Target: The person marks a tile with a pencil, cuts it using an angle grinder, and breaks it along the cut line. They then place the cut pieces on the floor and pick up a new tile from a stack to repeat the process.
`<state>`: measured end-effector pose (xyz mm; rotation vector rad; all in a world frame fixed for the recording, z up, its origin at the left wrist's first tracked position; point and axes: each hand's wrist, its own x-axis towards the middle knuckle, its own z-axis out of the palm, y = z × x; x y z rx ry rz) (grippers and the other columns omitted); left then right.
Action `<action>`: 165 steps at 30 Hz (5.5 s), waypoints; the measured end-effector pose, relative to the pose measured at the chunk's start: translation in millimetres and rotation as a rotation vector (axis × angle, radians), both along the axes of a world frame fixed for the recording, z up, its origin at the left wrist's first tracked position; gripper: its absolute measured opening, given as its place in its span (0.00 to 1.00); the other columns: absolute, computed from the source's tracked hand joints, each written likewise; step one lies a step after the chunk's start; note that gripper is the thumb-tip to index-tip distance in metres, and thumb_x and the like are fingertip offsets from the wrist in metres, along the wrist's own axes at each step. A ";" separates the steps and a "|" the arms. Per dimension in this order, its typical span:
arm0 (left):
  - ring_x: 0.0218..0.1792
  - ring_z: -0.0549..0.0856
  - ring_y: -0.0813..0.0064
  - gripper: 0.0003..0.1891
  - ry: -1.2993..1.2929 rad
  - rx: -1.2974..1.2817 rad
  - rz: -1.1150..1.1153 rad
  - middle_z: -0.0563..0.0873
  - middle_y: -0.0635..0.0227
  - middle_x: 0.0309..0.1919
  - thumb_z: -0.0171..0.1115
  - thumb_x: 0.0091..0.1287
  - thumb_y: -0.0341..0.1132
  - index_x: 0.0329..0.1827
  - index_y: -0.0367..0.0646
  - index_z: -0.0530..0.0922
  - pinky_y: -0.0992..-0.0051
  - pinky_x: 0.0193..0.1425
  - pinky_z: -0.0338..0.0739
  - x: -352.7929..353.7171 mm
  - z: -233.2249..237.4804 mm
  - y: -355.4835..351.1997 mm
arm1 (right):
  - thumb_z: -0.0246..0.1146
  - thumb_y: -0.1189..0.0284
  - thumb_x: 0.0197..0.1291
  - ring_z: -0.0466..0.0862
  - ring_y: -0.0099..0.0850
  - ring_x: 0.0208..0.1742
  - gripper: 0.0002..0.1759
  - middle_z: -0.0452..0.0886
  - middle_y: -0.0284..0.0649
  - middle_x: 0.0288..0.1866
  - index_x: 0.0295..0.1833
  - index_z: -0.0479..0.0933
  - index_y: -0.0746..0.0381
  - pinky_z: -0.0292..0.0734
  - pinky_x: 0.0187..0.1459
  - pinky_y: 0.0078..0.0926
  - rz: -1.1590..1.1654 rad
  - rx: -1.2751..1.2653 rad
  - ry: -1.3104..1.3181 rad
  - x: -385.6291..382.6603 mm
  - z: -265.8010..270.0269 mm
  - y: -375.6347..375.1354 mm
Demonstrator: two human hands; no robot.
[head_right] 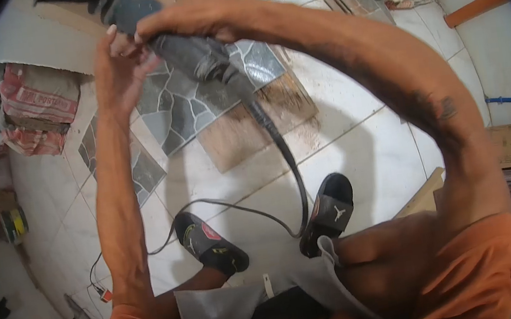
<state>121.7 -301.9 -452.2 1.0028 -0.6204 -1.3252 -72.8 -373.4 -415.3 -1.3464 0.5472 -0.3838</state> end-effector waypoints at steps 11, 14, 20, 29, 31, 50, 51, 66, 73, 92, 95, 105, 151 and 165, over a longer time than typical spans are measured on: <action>0.38 0.86 0.74 0.24 -0.147 0.133 0.244 0.86 0.64 0.41 0.79 0.58 0.39 0.50 0.31 0.82 0.74 0.41 0.81 17.5 -61.9 -38.0 | 0.74 0.51 0.40 0.88 0.52 0.48 0.46 0.84 0.65 0.46 0.53 0.75 0.83 0.83 0.52 0.38 -0.164 -0.475 0.544 53.7 -73.6 17.2; 0.35 0.86 0.74 0.23 -0.206 0.211 0.248 0.86 0.63 0.40 0.80 0.57 0.39 0.47 0.30 0.82 0.74 0.38 0.81 21.9 -77.9 -60.7 | 0.75 0.56 0.40 0.87 0.53 0.53 0.39 0.85 0.63 0.49 0.52 0.78 0.77 0.83 0.54 0.42 -0.403 -0.430 0.635 79.0 -95.5 14.1; 0.33 0.86 0.73 0.26 -0.391 0.288 0.076 0.87 0.62 0.38 0.81 0.56 0.41 0.47 0.27 0.82 0.74 0.39 0.82 34.0 -109.8 -108.2 | 0.74 0.55 0.43 0.86 0.54 0.55 0.41 0.85 0.62 0.50 0.56 0.74 0.77 0.82 0.56 0.46 -0.523 -0.344 0.632 102.5 -151.3 -24.1; 0.33 0.87 0.74 0.29 -0.535 0.291 0.056 0.88 0.60 0.39 0.79 0.57 0.46 0.46 0.24 0.82 0.73 0.38 0.82 60.8 -152.5 -163.6 | 0.71 0.57 0.46 0.86 0.53 0.57 0.40 0.84 0.60 0.53 0.59 0.73 0.75 0.81 0.58 0.42 -0.515 -0.366 0.690 129.5 -187.8 -79.5; 0.33 0.87 0.73 0.29 -0.539 0.313 0.058 0.88 0.59 0.39 0.79 0.57 0.47 0.45 0.24 0.82 0.73 0.38 0.82 66.5 -155.8 -166.0 | 0.71 0.56 0.45 0.86 0.52 0.56 0.40 0.85 0.59 0.53 0.58 0.74 0.75 0.81 0.57 0.41 -0.489 -0.365 0.723 132.6 -186.1 -84.1; 0.32 0.88 0.72 0.30 -0.469 0.282 0.072 0.88 0.57 0.37 0.79 0.56 0.47 0.43 0.23 0.83 0.73 0.36 0.83 65.7 -159.4 -164.6 | 0.73 0.51 0.43 0.87 0.51 0.56 0.40 0.85 0.61 0.52 0.53 0.81 0.75 0.83 0.57 0.40 -0.476 -0.418 0.804 138.6 -185.7 -84.9; 0.33 0.88 0.72 0.29 -0.465 0.270 0.073 0.88 0.57 0.37 0.79 0.55 0.47 0.43 0.23 0.83 0.73 0.36 0.83 65.5 -160.1 -164.9 | 0.73 0.51 0.43 0.87 0.51 0.56 0.40 0.85 0.61 0.52 0.53 0.81 0.76 0.83 0.57 0.41 -0.481 -0.426 0.805 138.7 -185.6 -85.0; 0.35 0.89 0.70 0.30 -0.454 0.285 0.054 0.88 0.56 0.39 0.80 0.55 0.46 0.45 0.23 0.82 0.73 0.39 0.84 67.4 -159.7 -166.0 | 0.72 0.42 0.42 0.88 0.53 0.51 0.43 0.87 0.63 0.46 0.44 0.84 0.77 0.83 0.51 0.42 -0.506 -0.432 0.784 139.2 -194.7 -87.0; 0.35 0.89 0.71 0.30 -0.458 0.299 0.052 0.89 0.56 0.40 0.80 0.56 0.45 0.46 0.22 0.82 0.74 0.40 0.84 70.8 -164.8 -169.7 | 0.72 0.45 0.43 0.88 0.51 0.53 0.41 0.86 0.61 0.49 0.47 0.84 0.76 0.83 0.53 0.40 -0.491 -0.442 0.786 138.9 -189.9 -85.4; 0.34 0.89 0.70 0.30 -0.446 0.272 0.048 0.88 0.54 0.39 0.79 0.57 0.43 0.47 0.19 0.80 0.74 0.37 0.86 69.8 -164.4 -168.2 | 0.72 0.43 0.43 0.88 0.53 0.53 0.43 0.86 0.63 0.48 0.46 0.84 0.77 0.83 0.54 0.41 -0.476 -0.422 0.771 135.9 -187.8 -84.5; 0.34 0.89 0.70 0.30 -0.439 0.279 0.047 0.88 0.53 0.40 0.79 0.57 0.43 0.47 0.19 0.80 0.73 0.38 0.86 69.7 -163.8 -168.2 | 0.72 0.43 0.43 0.88 0.53 0.53 0.43 0.86 0.63 0.47 0.46 0.84 0.77 0.83 0.53 0.41 -0.476 -0.433 0.771 136.5 -191.0 -85.6; 0.35 0.89 0.69 0.29 -0.436 0.274 0.053 0.88 0.53 0.40 0.78 0.58 0.42 0.48 0.20 0.80 0.73 0.38 0.87 71.0 -169.5 -170.8 | 0.72 0.43 0.42 0.88 0.53 0.52 0.43 0.86 0.64 0.47 0.45 0.84 0.77 0.83 0.53 0.41 -0.487 -0.456 0.764 135.9 -194.6 -85.3; 0.38 0.89 0.68 0.28 -0.457 0.267 0.071 0.89 0.53 0.42 0.78 0.58 0.42 0.49 0.22 0.81 0.72 0.42 0.86 53.5 -169.3 -147.2 | 0.71 0.51 0.44 0.87 0.50 0.56 0.37 0.86 0.59 0.51 0.50 0.84 0.74 0.83 0.56 0.40 -0.444 -0.404 0.801 120.3 -185.5 -64.5; 0.37 0.89 0.69 0.29 -0.477 0.272 0.071 0.88 0.54 0.42 0.78 0.57 0.43 0.48 0.22 0.82 0.72 0.40 0.85 50.9 -170.2 -144.1 | 0.71 0.50 0.45 0.87 0.51 0.55 0.36 0.86 0.61 0.50 0.48 0.84 0.73 0.83 0.56 0.41 -0.444 -0.432 0.794 115.8 -182.5 -58.3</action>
